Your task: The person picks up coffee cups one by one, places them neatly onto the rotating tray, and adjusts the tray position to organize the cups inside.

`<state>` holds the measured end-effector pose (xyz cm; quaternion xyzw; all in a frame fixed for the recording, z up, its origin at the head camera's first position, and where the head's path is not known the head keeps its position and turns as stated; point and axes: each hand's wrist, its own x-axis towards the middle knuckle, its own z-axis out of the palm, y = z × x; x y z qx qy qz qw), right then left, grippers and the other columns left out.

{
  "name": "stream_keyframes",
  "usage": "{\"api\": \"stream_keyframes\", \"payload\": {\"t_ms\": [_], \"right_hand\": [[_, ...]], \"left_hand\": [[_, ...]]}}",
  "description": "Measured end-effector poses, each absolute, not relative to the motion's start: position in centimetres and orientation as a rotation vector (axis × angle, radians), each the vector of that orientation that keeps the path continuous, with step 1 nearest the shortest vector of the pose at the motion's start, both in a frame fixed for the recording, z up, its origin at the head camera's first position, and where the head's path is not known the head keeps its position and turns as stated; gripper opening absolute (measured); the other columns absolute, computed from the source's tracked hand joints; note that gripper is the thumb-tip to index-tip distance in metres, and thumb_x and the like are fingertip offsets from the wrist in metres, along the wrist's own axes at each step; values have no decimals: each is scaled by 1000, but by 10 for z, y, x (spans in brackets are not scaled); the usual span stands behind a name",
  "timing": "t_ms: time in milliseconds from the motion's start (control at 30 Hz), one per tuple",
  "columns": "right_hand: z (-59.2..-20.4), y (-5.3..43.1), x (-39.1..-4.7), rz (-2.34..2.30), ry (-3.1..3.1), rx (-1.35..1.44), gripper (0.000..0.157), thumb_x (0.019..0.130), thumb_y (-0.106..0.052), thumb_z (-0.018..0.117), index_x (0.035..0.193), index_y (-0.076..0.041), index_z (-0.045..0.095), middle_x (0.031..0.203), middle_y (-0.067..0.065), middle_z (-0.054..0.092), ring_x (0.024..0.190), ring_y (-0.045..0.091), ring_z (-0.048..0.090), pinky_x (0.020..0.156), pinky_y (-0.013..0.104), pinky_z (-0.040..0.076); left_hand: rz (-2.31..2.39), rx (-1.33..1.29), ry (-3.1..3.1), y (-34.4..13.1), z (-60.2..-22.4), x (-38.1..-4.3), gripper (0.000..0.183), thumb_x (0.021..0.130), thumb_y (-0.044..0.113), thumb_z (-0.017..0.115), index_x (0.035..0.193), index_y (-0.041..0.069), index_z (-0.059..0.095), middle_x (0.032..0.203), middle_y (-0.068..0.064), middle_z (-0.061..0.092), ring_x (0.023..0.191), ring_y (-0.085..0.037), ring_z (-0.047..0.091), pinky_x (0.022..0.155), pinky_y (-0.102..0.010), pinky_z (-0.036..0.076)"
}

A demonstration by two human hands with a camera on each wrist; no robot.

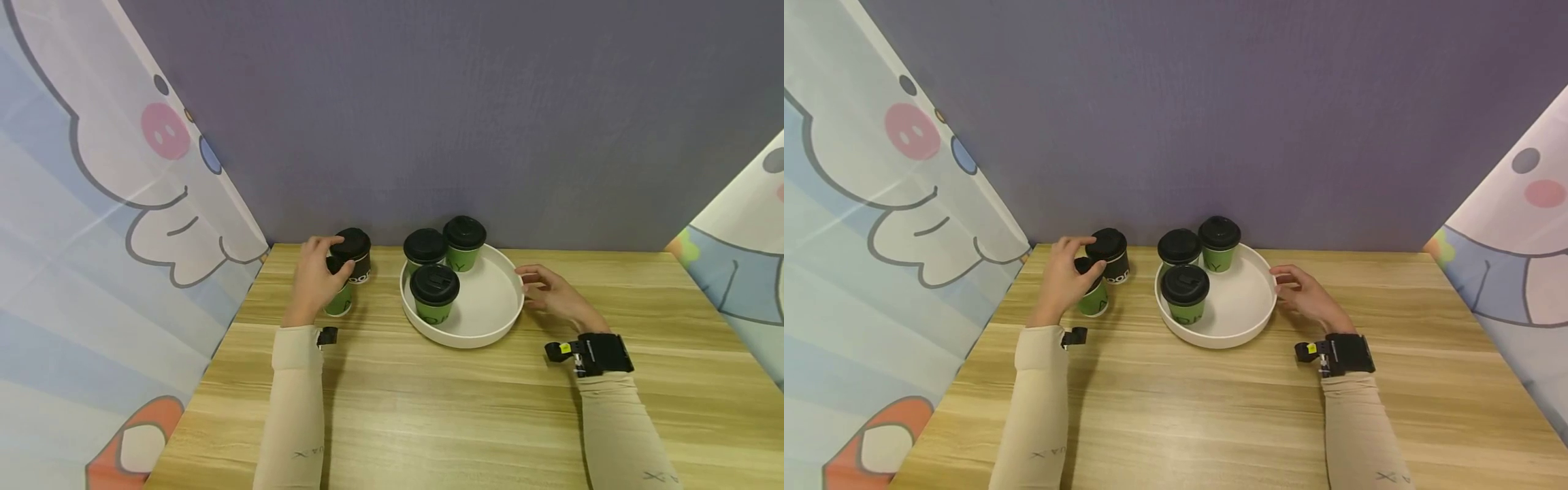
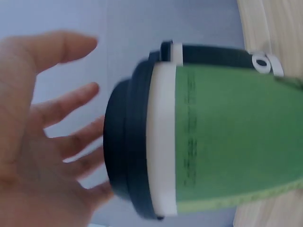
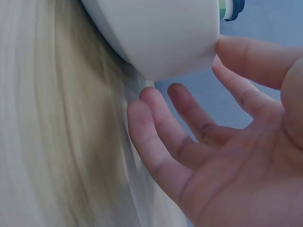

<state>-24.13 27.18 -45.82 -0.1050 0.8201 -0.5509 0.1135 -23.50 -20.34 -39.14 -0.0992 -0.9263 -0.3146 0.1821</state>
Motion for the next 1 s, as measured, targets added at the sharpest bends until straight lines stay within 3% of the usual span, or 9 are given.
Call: {"api": "stream_keyframes", "payload": {"t_ms": [300, 633, 867, 1000], "right_hand": [[-462, 275, -242, -1658, 2314, -326, 54, 103, -10, 60, 151, 1, 36, 146, 33, 41, 112, 8, 58, 88, 29, 58], [-463, 282, -240, -1663, 2217, -370, 66, 101, -8, 63, 157, -5, 28, 156, 34, 30, 130, 31, 51, 92, 29, 58], [-465, 285, -240, -1687, 2161, -365, 70, 100, -9, 65, 157, -8, 25, 156, 36, 27, 116, 11, 59, 92, 34, 58], [-468, 285, -240, -1712, 2121, -387, 70, 100, -7, 64, 156, -8, 23, 156, 38, 23, 112, 7, 62, 90, 33, 59]], "left_hand": [[-830, -137, -2910, -222, -393, -233, 91, 87, 46, 78, 159, 12, 34, 160, -26, 31, 147, -49, 31, 113, -68, 35], [-834, -134, -3056, -227, -397, -236, 104, 83, 48, 82, 162, 11, 26, 157, -28, 35, 140, -50, 42, 110, -66, 41], [-940, -163, -3040, -236, -404, -239, 111, 77, 49, 87, 162, 11, 26, 157, -25, 38, 139, -47, 45, 110, -64, 41], [-978, -150, -3052, -240, -404, -237, 112, 77, 50, 86, 162, 11, 26, 159, -23, 37, 141, -46, 43, 112, -63, 40]]}}
